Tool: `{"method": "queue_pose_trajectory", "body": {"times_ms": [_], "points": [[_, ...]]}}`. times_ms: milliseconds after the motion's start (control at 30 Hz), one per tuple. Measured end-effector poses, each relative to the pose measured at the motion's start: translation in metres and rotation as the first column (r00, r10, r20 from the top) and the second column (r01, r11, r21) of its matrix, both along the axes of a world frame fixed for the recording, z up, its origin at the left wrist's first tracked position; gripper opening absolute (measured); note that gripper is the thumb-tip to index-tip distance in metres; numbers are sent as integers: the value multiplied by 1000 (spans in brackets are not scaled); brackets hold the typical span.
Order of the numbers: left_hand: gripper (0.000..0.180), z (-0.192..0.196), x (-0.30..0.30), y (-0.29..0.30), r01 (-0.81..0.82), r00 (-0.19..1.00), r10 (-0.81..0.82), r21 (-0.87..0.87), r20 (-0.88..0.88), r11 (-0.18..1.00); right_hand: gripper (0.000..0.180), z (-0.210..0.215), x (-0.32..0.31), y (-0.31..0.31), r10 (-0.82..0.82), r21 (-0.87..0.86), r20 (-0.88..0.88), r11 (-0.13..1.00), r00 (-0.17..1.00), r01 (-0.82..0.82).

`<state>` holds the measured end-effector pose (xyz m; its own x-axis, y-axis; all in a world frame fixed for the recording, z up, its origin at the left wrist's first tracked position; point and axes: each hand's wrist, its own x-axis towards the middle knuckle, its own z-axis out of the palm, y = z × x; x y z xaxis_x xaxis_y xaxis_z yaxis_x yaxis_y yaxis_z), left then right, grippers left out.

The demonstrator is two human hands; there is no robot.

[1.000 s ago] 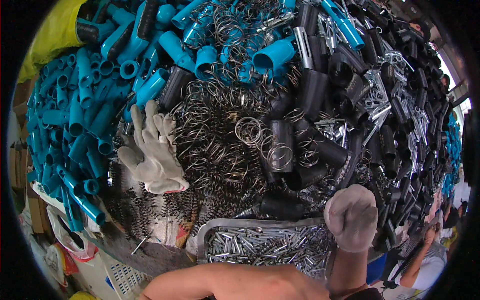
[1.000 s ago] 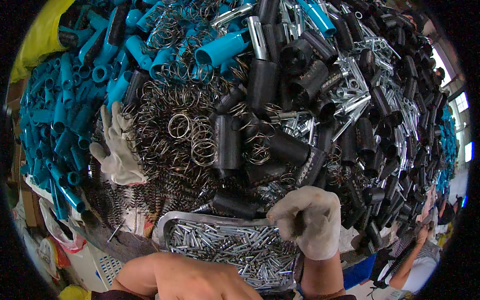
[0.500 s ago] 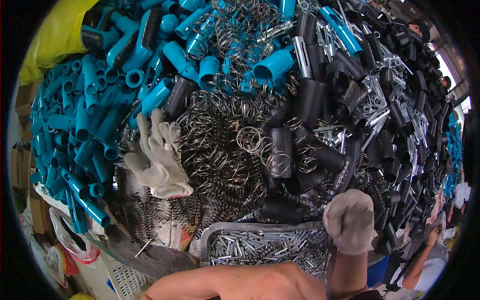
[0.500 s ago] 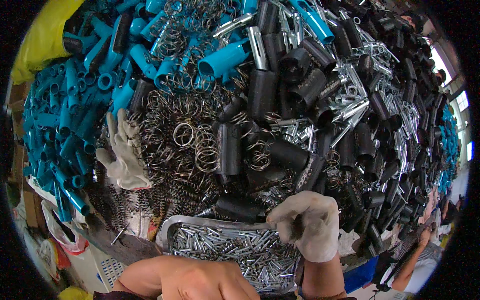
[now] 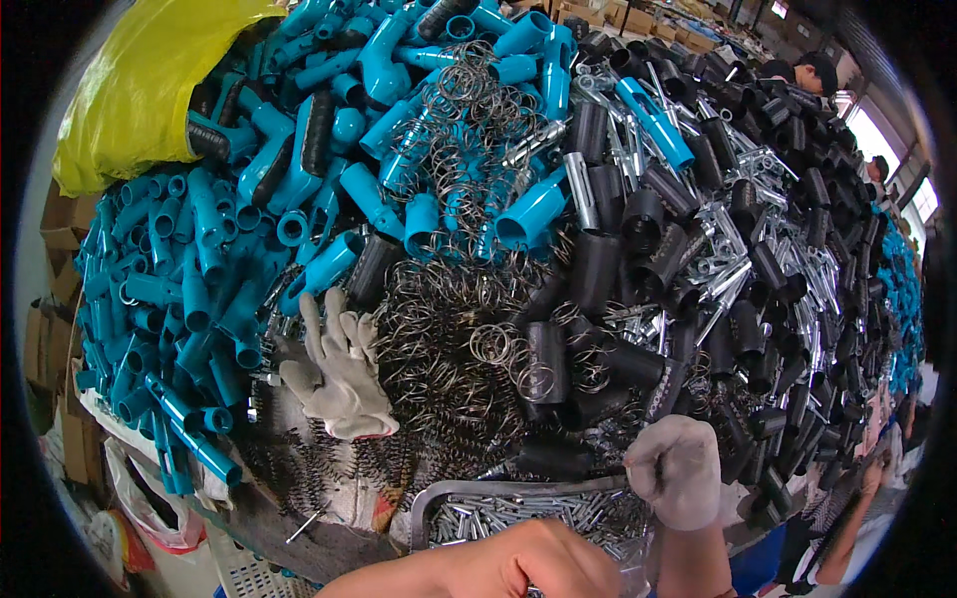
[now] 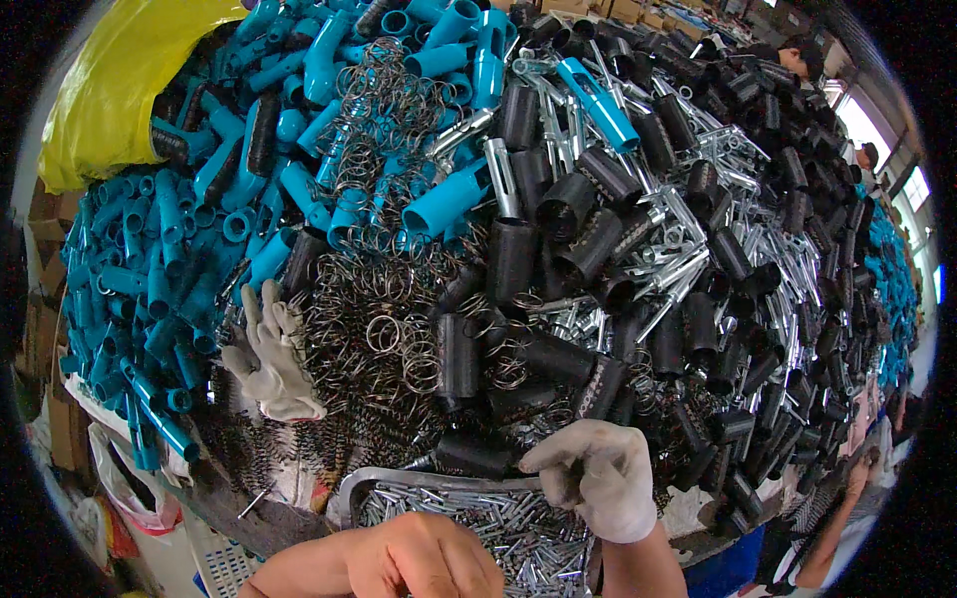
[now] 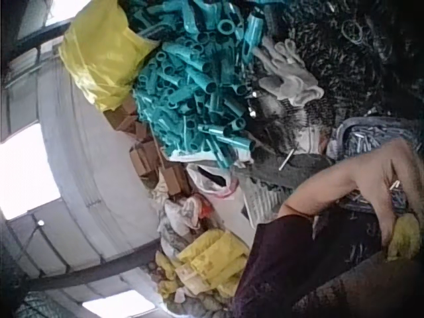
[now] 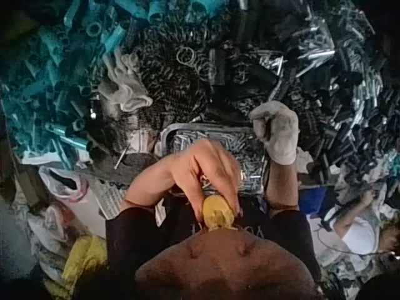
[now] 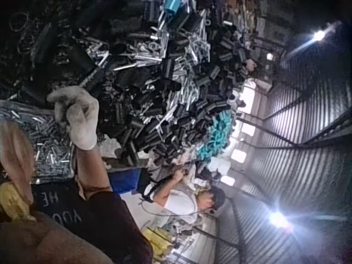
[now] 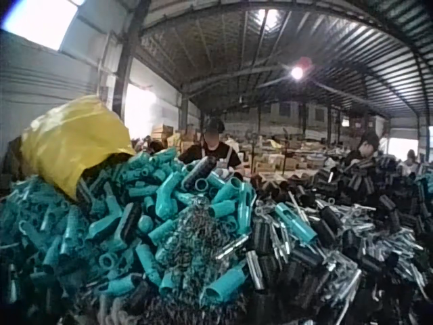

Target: The person assembles mechanical parts by hand, fitting metal pins and metal springs into a cyan plastic tube, then sliding a black plastic sleeve over the assembly.

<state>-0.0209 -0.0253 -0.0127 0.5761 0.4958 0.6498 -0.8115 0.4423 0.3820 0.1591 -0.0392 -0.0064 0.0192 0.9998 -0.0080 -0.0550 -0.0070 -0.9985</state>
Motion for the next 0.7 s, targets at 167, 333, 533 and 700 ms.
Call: {"method": "queue_pose_trajectory", "body": {"times_ms": [167,333,533,700], "points": [[47,-4,1,2,-113,992,111,34,63,993,60,-3,1,1,21,36,-83,999,996,-18],[52,-9,-18,16,-331,813,213,-128,-542,935,38,2,5,5,61,26,-102,998,993,-59],[60,1,-13,11,-405,698,146,-218,-701,888,36,4,0,4,8,-15,-170,1000,985,-11],[59,-9,-7,17,-435,752,204,-240,-627,868,34,7,6,3,81,-61,-175,994,981,-92]]}}
